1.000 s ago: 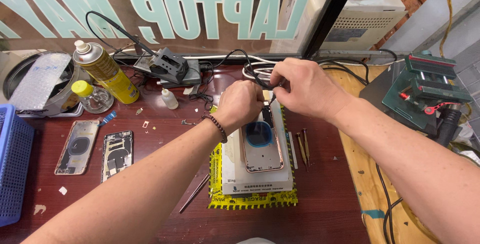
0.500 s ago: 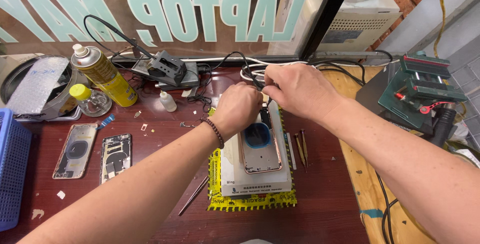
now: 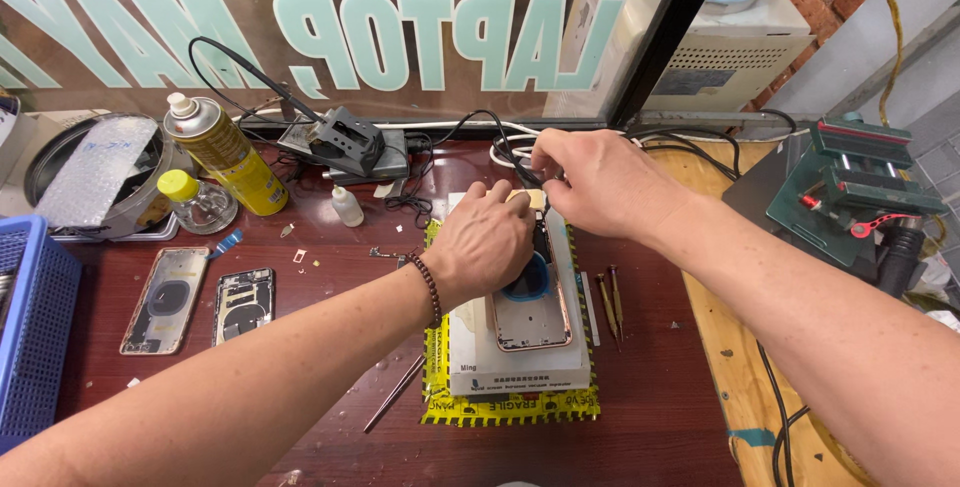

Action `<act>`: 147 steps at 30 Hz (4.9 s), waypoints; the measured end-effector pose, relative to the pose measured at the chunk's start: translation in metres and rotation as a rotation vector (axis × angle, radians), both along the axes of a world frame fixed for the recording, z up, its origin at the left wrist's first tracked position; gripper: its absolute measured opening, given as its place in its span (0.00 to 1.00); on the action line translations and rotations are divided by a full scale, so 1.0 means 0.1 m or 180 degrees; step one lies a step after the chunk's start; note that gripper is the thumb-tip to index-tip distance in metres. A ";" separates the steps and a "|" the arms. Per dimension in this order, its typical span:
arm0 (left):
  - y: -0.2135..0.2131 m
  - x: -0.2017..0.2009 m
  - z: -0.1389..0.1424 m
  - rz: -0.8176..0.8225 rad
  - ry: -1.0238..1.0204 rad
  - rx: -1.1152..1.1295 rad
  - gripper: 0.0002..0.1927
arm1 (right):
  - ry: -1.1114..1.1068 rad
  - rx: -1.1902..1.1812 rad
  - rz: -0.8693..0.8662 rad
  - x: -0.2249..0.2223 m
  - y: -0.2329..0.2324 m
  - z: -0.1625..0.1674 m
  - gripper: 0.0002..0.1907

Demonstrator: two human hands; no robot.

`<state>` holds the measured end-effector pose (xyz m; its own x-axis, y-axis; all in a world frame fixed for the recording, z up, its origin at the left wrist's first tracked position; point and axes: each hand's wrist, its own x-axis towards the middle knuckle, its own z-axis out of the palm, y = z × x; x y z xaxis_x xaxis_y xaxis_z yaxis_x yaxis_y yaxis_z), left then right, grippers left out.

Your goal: The person repairs a disassembled smartphone at a workbench. They use a wooden-handled tool on the phone frame resting on a heating pad, pick up the phone body to work on its interior with a screwdriver, and continue manipulating small components and the frame throughout the clip.

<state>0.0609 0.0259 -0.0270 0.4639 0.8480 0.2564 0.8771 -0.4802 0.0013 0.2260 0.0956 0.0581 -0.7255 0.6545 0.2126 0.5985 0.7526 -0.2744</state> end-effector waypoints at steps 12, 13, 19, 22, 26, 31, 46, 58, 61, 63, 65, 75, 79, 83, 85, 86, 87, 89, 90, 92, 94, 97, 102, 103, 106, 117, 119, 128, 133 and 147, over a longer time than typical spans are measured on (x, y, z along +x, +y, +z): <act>-0.02 -0.01 0.06 0.0061 -0.0010 -0.0043 0.14 | 0.0055 0.0129 0.0046 0.03 -0.01 -0.01 0.09; -0.02 -0.01 0.06 0.0052 -0.0015 -0.0028 0.15 | -0.0038 0.0099 -0.0094 0.03 -0.01 0.00 0.12; -0.05 -0.04 0.07 0.0050 -0.0065 -0.0092 0.16 | 0.0279 0.0044 0.0136 -0.01 -0.07 -0.03 0.08; -0.05 -0.06 0.07 0.0081 -0.0081 -0.0113 0.15 | 0.0071 0.0211 -0.0044 -0.01 -0.10 -0.03 0.09; -0.06 -0.10 0.06 0.0073 -0.0399 -0.0250 0.15 | -0.0017 -0.0064 -0.0169 -0.01 -0.07 0.02 0.10; -0.04 -0.10 0.06 0.0061 -0.0378 -0.0215 0.15 | -0.0138 -0.0193 -0.0243 0.02 -0.01 0.03 0.12; -0.07 -0.15 0.10 -0.0159 -0.0245 -0.0135 0.22 | 0.0083 -0.0465 -0.0138 0.01 0.08 -0.11 0.13; -0.01 -0.11 0.12 -0.0192 0.0086 -0.0310 0.24 | 0.0266 -0.0030 0.0251 0.02 0.03 -0.13 0.13; -0.01 -0.11 0.12 -0.0074 0.0017 -0.0458 0.22 | 0.0334 -0.0302 0.0134 -0.01 0.01 -0.14 0.11; -0.03 -0.12 0.11 -0.0036 -0.0100 -0.0490 0.21 | 0.0281 -0.0208 0.0189 -0.02 -0.02 -0.13 0.10; -0.04 -0.13 0.10 -0.0024 -0.0238 -0.0483 0.20 | 0.0215 -0.0272 0.0111 -0.02 -0.02 -0.13 0.11; -0.06 -0.11 0.01 0.0119 -0.0336 -0.0326 0.19 | 0.0426 -0.0439 0.0203 0.11 0.18 -0.15 0.13; -0.05 -0.09 0.03 0.0137 -0.0324 -0.0379 0.19 | 0.0309 -0.1065 -0.0071 0.16 0.19 -0.14 0.12; -0.06 -0.09 0.04 0.0145 -0.0299 -0.0391 0.19 | 0.0168 -0.0297 0.0189 0.15 0.17 -0.12 0.12; -0.07 -0.09 0.03 0.0156 -0.0340 -0.0352 0.19 | 0.0098 -0.0176 0.0163 0.13 0.15 -0.13 0.12; -0.07 -0.08 0.02 0.0164 -0.0361 -0.0331 0.19 | 0.0227 -0.0157 0.0264 0.12 0.14 -0.13 0.12; -0.07 -0.08 0.01 0.0178 -0.0378 -0.0318 0.19 | 0.0355 -0.0135 0.0364 0.11 0.13 -0.13 0.12; -0.07 -0.07 -0.02 0.0196 -0.0409 -0.0294 0.20 | 0.0418 -0.0095 0.0448 0.11 0.11 -0.13 0.11; -0.08 -0.07 -0.03 0.0185 -0.0500 -0.0236 0.19 | 0.0348 -0.0074 0.0433 0.11 0.09 -0.13 0.09; -0.07 -0.06 -0.07 0.0166 -0.0675 -0.0114 0.19 | 0.0293 -0.0087 0.0364 0.11 0.07 -0.13 0.08; -0.05 -0.02 -0.10 0.0379 -0.0999 -0.0143 0.14 | 0.0332 -0.0162 0.0259 0.10 0.07 -0.13 0.09; 0.04 0.02 -0.14 0.0562 -0.1361 -0.0197 0.10 | 0.0513 -0.0373 0.0113 0.11 0.08 -0.13 0.09; 0.16 0.03 -0.13 0.0744 -0.1585 -0.0261 0.08 | 0.0641 -0.0704 -0.0264 0.16 0.07 -0.12 0.09; 0.16 0.03 -0.13 0.0757 -0.1557 -0.0272 0.08 | 0.0664 -0.0787 -0.0340 0.17 0.07 -0.12 0.09; 0.18 0.04 -0.12 0.0807 -0.1524 -0.0377 0.08 | 0.0779 -0.1238 -0.0576 0.18 0.03 -0.11 0.08; 0.34 -0.02 -0.17 0.0789 -0.1692 -0.0599 0.07 | 0.1036 -0.1353 -0.0750 0.23 0.01 -0.07 0.08; 0.35 0.00 -0.18 0.0838 -0.1686 -0.0602 0.07 | 0.1044 -0.1345 -0.0750 0.24 0.01 -0.07 0.08; 0.38 0.01 -0.21 0.0736 -0.1692 -0.0637 0.05 | 0.1159 -0.1458 -0.0781 0.26 0.01 -0.09 0.09; 0.37 -0.01 -0.22 0.0722 -0.1686 -0.0691 0.04 | 0.1236 -0.1503 -0.0770 0.27 0.01 -0.11 0.09; 0.35 -0.02 -0.23 0.0659 -0.1685 -0.0621 0.05 | 0.1163 -0.1482 -0.0853 0.28 0.01 -0.13 0.10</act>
<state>0.0590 0.0610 -0.0495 0.1358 0.9617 0.2382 0.8085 -0.2466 0.5344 0.2540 0.0968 0.0450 -0.4588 0.8861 0.0651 0.5554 0.3432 -0.7575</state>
